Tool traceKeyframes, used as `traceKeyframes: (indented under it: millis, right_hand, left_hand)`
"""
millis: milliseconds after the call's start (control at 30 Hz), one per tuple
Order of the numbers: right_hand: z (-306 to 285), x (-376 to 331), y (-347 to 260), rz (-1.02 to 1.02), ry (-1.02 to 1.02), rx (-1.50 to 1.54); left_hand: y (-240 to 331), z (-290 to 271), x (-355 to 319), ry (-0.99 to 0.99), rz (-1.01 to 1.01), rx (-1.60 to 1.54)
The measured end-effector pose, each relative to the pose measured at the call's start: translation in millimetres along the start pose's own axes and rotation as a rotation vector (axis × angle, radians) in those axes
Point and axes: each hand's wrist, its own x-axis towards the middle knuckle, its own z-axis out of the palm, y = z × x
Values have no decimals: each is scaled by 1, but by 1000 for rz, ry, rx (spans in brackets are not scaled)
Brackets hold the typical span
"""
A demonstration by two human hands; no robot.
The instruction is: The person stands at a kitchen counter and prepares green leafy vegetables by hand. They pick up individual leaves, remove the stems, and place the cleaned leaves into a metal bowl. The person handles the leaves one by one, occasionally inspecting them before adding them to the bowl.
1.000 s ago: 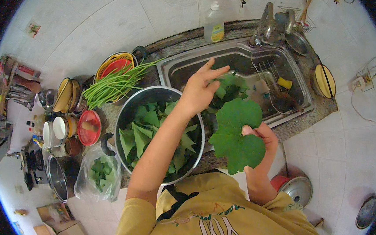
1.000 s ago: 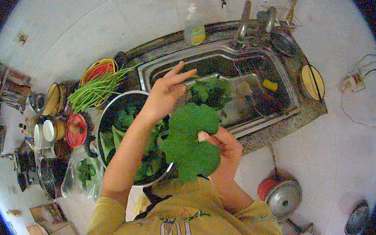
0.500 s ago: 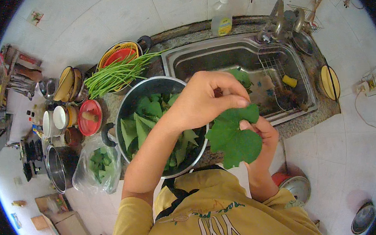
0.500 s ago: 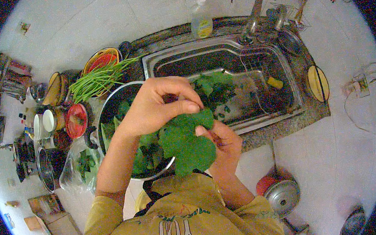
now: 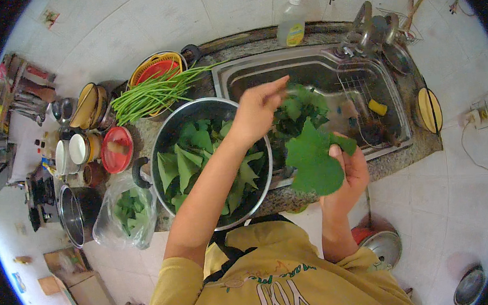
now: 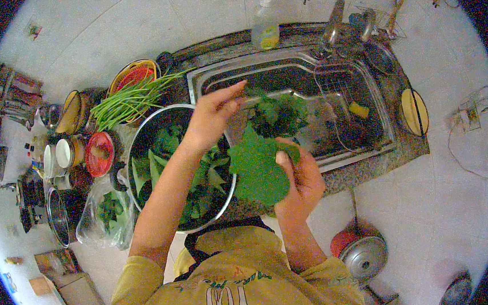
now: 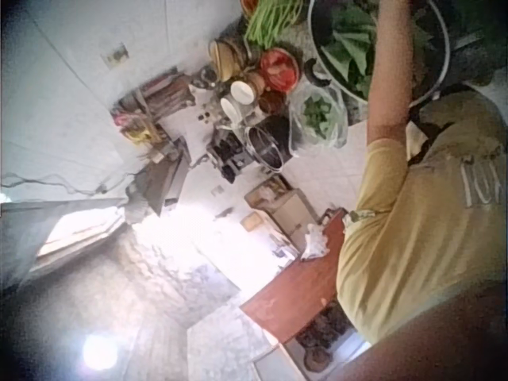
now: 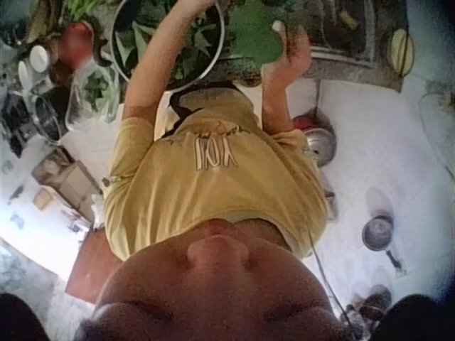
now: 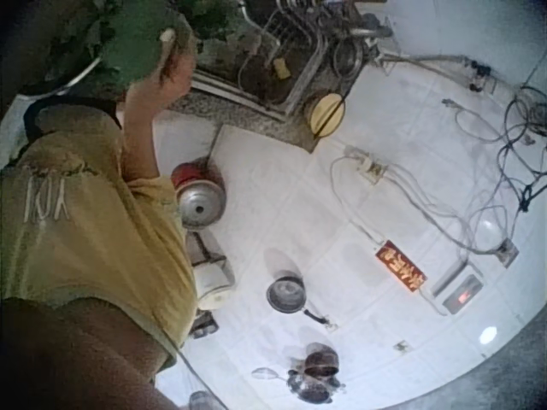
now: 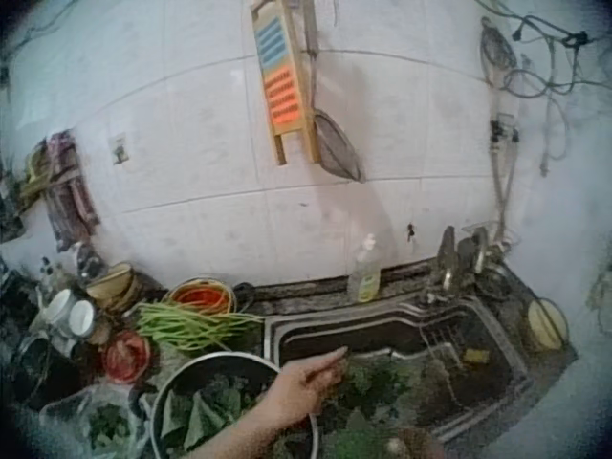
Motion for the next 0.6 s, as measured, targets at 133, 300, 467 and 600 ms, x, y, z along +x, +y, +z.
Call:
traceKeyframes:
  millis: [133, 300, 467, 600]
  right_hand:
    - [-3, 11, 8, -59, 25, -133]
    - [-7, 20, 15, -106, 49, -111]
    - [-1, 24, 18, -44, 72, -39]
    - [-2, 31, 18, 42, 77, -73]
  left_hand:
    - [-13, 13, -6, 9, 118, 208]
    - [27, 9, -38, -178, -438, -687]
    - [46, 26, -64, -255, -387, -594]
    - [45, 33, -70, -225, -290, -455]
